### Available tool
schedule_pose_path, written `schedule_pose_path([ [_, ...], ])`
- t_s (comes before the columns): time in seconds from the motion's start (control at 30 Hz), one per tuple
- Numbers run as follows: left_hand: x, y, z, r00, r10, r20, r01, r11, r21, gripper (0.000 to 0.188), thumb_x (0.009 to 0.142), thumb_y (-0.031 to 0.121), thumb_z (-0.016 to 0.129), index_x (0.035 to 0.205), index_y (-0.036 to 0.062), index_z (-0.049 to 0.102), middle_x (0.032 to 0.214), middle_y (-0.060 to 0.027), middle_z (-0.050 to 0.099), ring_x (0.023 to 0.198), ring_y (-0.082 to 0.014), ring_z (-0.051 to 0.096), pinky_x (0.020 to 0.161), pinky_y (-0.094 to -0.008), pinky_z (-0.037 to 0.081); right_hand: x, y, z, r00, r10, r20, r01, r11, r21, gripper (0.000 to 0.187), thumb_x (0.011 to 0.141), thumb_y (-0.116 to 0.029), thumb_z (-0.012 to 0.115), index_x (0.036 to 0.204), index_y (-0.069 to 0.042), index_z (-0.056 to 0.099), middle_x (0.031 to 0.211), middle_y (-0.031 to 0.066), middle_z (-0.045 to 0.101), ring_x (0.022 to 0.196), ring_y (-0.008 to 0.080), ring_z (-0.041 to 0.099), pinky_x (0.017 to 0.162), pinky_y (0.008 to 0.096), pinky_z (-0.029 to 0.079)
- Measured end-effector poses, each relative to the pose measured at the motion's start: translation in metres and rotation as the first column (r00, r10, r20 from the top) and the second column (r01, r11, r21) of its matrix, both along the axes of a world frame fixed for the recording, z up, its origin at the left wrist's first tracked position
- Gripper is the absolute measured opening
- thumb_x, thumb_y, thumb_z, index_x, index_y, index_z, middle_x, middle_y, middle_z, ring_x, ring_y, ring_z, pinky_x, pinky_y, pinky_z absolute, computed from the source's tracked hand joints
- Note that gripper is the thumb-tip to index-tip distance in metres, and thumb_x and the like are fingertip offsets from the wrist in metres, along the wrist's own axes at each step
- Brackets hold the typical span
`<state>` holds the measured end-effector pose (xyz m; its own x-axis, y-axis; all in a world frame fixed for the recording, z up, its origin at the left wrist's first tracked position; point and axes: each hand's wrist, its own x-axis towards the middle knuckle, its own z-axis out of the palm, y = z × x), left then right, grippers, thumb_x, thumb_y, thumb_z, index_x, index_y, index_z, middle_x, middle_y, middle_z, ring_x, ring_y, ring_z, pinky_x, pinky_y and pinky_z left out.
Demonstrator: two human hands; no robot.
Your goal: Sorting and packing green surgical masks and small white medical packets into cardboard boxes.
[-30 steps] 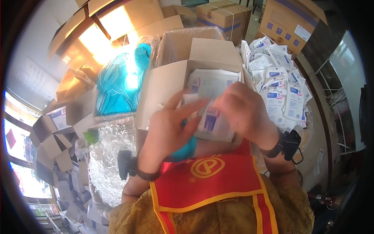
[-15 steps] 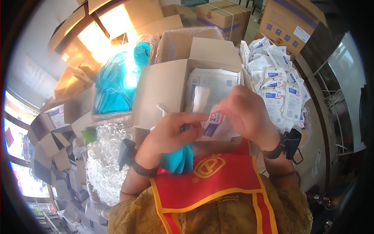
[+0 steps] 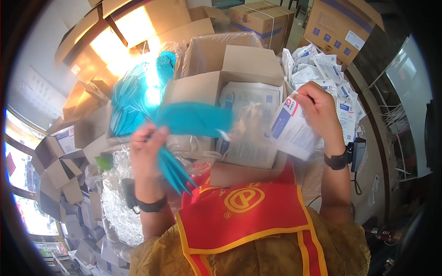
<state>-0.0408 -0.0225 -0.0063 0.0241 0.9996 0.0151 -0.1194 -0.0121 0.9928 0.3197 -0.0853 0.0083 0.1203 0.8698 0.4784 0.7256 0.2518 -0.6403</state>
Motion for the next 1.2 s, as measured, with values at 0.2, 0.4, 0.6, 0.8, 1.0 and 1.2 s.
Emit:
schedule_pose_path([
  [0.2, -0.011, 0.003, 0.023, 0.984, -0.146, 0.098, 0.116, 0.958, 0.262, 0.017, 0.08, 0.002, 0.07, 0.095, 0.0042, 0.062, 0.081, -0.0024, 0.063, 0.065, -0.0069, 0.052, 0.058, -0.0185, 0.039, -0.033, 0.063, -0.029, 0.893, 0.29, 0.343, -0.246, 0.955, -0.168, 0.021, 0.08, -0.019, 0.071, 0.084, -0.002, 0.06, 0.089, 0.0134, 0.06, 0.081, 0.0362, 0.06, 0.07, 0.0429, 0.048],
  [0.4, 0.002, 0.022, -0.007, 0.966, -0.171, 0.194, 0.121, 0.962, 0.245, 0.016, 0.091, 0.02, 0.064, 0.088, 0.0047, 0.059, 0.077, -0.0018, 0.057, 0.064, -0.0074, 0.048, 0.062, -0.02, 0.038, -0.042, 0.12, -0.082, 0.867, 0.172, 0.467, -0.023, 0.951, -0.308, 0.027, 0.076, -0.018, 0.075, 0.086, 0.002, 0.059, 0.09, 0.0194, 0.06, 0.084, 0.0383, 0.062, 0.074, 0.0448, 0.048],
  [0.6, 0.032, 0.032, -0.013, 0.998, -0.054, 0.02, 0.05, 0.983, 0.177, 0.046, 0.099, 0.034, 0.054, 0.061, 0.0075, 0.047, 0.061, -0.0004, 0.044, 0.059, -0.0077, 0.04, 0.057, -0.0232, 0.033, -0.046, 0.088, -0.064, 0.916, 0.242, 0.32, -0.164, 0.953, -0.254, 0.024, 0.078, -0.014, 0.072, 0.09, -0.003, 0.055, 0.091, 0.0153, 0.061, 0.082, 0.0364, 0.063, 0.072, 0.0436, 0.049],
  [0.8, 0.059, 0.029, -0.006, 0.942, -0.216, -0.257, 0.291, 0.908, 0.302, 0.022, 0.091, 0.022, 0.064, 0.082, 0.0022, 0.066, 0.07, 0.0005, 0.055, 0.066, -0.0057, 0.047, 0.059, -0.0215, 0.035, -0.069, 0.015, 0.004, 0.909, 0.285, 0.305, -0.254, 0.957, -0.136, 0.02, 0.079, -0.008, 0.068, 0.091, -0.007, 0.052, 0.087, 0.0104, 0.061, 0.074, 0.0345, 0.062, 0.064, 0.0418, 0.05],
  [1.0, 0.081, 0.008, 0.005, 0.795, -0.353, -0.493, 0.554, 0.754, 0.354, 0.007, 0.083, 0.008, 0.072, 0.088, 0.0032, 0.069, 0.074, 0.002, 0.056, 0.07, -0.0062, 0.049, 0.062, -0.0225, 0.037, -0.08, -0.002, 0.019, 0.886, 0.345, 0.308, -0.366, 0.931, 0.009, 0.015, 0.077, -0.003, 0.066, 0.086, -0.007, 0.055, 0.081, 0.0089, 0.056, 0.07, 0.0319, 0.062, 0.057, 0.0394, 0.05],
  [1.2, 0.084, -0.006, 0.001, 0.87, -0.258, -0.419, 0.43, 0.812, 0.395, 0.007, 0.086, 0.006, 0.069, 0.08, 0.0019, 0.068, 0.073, 0.0018, 0.058, 0.068, -0.0065, 0.051, 0.061, -0.0222, 0.039, -0.089, 0.002, 0.019, 0.871, 0.347, 0.347, -0.395, 0.915, 0.077, 0.009, 0.077, -0.004, 0.063, 0.08, -0.006, 0.055, 0.08, 0.0084, 0.054, 0.07, 0.0297, 0.062, 0.059, 0.0373, 0.05],
])
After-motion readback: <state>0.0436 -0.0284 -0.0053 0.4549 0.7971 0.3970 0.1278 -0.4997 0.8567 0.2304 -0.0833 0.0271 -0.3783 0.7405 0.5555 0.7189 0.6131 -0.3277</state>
